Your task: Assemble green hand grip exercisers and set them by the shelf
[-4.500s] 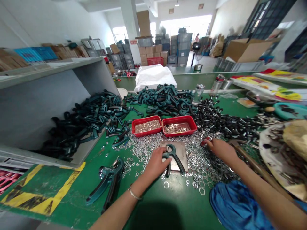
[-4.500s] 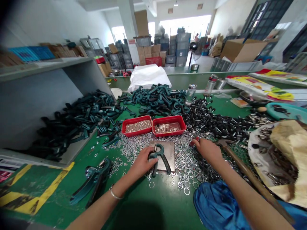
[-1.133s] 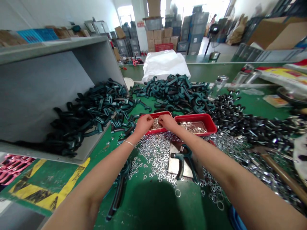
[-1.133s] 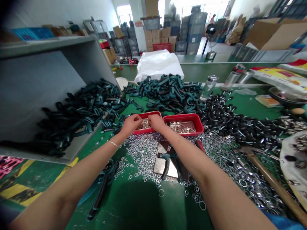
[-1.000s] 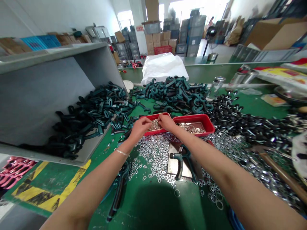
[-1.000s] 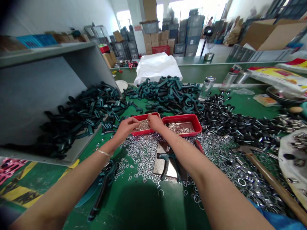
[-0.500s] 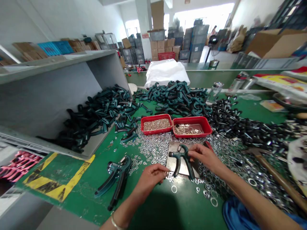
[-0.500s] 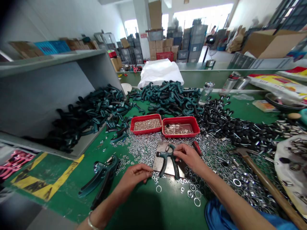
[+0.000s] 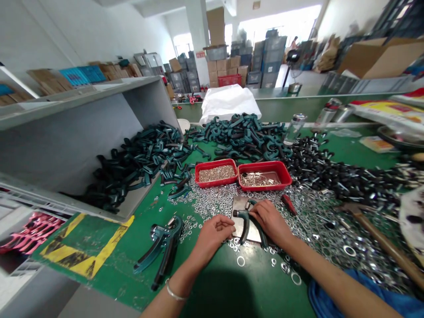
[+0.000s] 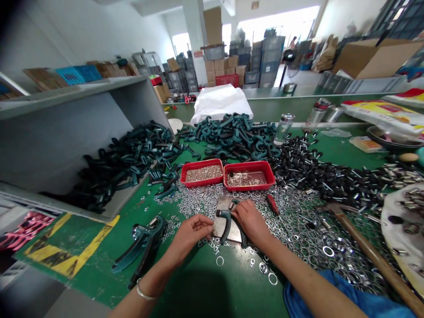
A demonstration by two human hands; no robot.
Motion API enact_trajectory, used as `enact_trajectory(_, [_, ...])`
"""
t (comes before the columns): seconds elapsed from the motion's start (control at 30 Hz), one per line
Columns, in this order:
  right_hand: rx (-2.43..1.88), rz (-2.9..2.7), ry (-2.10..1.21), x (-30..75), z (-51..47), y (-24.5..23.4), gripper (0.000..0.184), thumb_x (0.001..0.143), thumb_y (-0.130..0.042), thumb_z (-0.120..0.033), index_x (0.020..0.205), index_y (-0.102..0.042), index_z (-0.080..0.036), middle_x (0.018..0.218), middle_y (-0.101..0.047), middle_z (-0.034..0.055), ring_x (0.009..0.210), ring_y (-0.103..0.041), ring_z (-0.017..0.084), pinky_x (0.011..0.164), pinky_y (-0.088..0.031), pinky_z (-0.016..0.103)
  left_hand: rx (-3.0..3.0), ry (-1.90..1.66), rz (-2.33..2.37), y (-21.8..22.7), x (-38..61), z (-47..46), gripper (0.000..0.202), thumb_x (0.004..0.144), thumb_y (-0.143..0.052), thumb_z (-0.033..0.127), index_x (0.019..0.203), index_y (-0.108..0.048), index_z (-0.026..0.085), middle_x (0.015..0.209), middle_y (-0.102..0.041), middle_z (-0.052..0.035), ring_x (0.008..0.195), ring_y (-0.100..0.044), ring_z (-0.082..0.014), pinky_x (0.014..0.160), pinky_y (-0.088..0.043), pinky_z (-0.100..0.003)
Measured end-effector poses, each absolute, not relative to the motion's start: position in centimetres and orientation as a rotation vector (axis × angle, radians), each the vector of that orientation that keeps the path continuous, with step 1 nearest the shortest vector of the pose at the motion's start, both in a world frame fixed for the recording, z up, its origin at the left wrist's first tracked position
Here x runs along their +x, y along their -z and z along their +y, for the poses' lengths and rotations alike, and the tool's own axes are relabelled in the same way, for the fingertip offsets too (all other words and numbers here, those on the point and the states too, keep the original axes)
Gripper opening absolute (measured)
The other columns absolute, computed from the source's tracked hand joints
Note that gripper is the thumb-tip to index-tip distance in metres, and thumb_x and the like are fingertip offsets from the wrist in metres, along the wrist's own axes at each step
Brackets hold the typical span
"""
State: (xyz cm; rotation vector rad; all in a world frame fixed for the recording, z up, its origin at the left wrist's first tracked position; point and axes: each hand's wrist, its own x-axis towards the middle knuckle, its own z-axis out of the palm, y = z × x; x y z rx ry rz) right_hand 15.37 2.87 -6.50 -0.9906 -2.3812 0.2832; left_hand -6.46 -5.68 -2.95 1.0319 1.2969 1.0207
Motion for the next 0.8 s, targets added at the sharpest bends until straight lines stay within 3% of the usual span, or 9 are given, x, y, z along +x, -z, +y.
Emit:
enact_trajectory(0.1, [-1.015,-2.391,-0.241,15.3,2.9,6.6,0.018,0.099,-0.048,-0.024,0.089,-0.062,-0.019,0.090,-0.064,0.0102,0.091,-0.055,0.027,0.081,-0.049,0.044,0.996,-1.026,1.281,2.7,-6.2,-5.1,0.026,0.074,-0.074,0.037,0.085,-0.065,0.015,0.073,-0.067,-0.0028,0.063,-0.063,-0.0148,0.067,-0.050,-0.028])
enact_trajectory(0.27, [-1.001,-2.414,-0.193,15.4,2.8,6.8,0.021,0.100,-0.046,-0.024,0.089,-0.063,-0.020,0.092,-0.065,0.0107,0.091,-0.056,0.028,0.080,-0.050,0.044,1.166,-1.011,1.376,2.3,-5.4,-4.1,0.020,0.082,-0.065,0.037,0.088,-0.066,0.017,0.079,-0.069,-0.0039,0.070,-0.064,-0.0163,0.067,-0.051,-0.028])
enact_trajectory(0.53, [-0.937,-2.476,-0.285,15.9,2.7,6.7,0.021,0.099,-0.045,-0.021,0.099,-0.067,-0.020,0.097,-0.065,0.0112,0.095,-0.056,0.028,0.084,-0.051,0.045,2.186,-0.803,1.589,3.2,-3.5,-0.7,0.012,0.094,-0.054,0.024,0.091,-0.065,0.018,0.095,-0.067,-0.0055,0.097,-0.058,-0.0213,0.093,-0.043,-0.039])
enact_trajectory(0.67, [-1.042,-2.231,-0.576,17.8,2.6,6.3,0.017,0.097,-0.051,-0.026,0.106,-0.065,-0.023,0.108,-0.066,0.0082,0.104,-0.060,0.025,0.094,-0.050,0.045,2.441,-0.629,1.669,4.5,-2.4,0.5,0.018,0.096,-0.052,0.025,0.087,-0.064,0.016,0.092,-0.064,-0.0077,0.093,-0.055,-0.0231,0.090,-0.042,-0.041])
enact_trajectory(0.8, [-1.249,-2.075,-0.552,22.6,2.2,5.9,0.024,0.095,-0.051,-0.035,0.114,-0.063,-0.027,0.115,-0.066,0.0089,0.111,-0.060,0.028,0.097,-0.048,0.049,2.663,-0.505,1.667,4.6,-1.9,0.7,0.022,0.097,-0.045,0.020,0.087,-0.064,0.014,0.089,-0.062,-0.0100,0.091,-0.054,-0.0246,0.086,-0.041,-0.042])
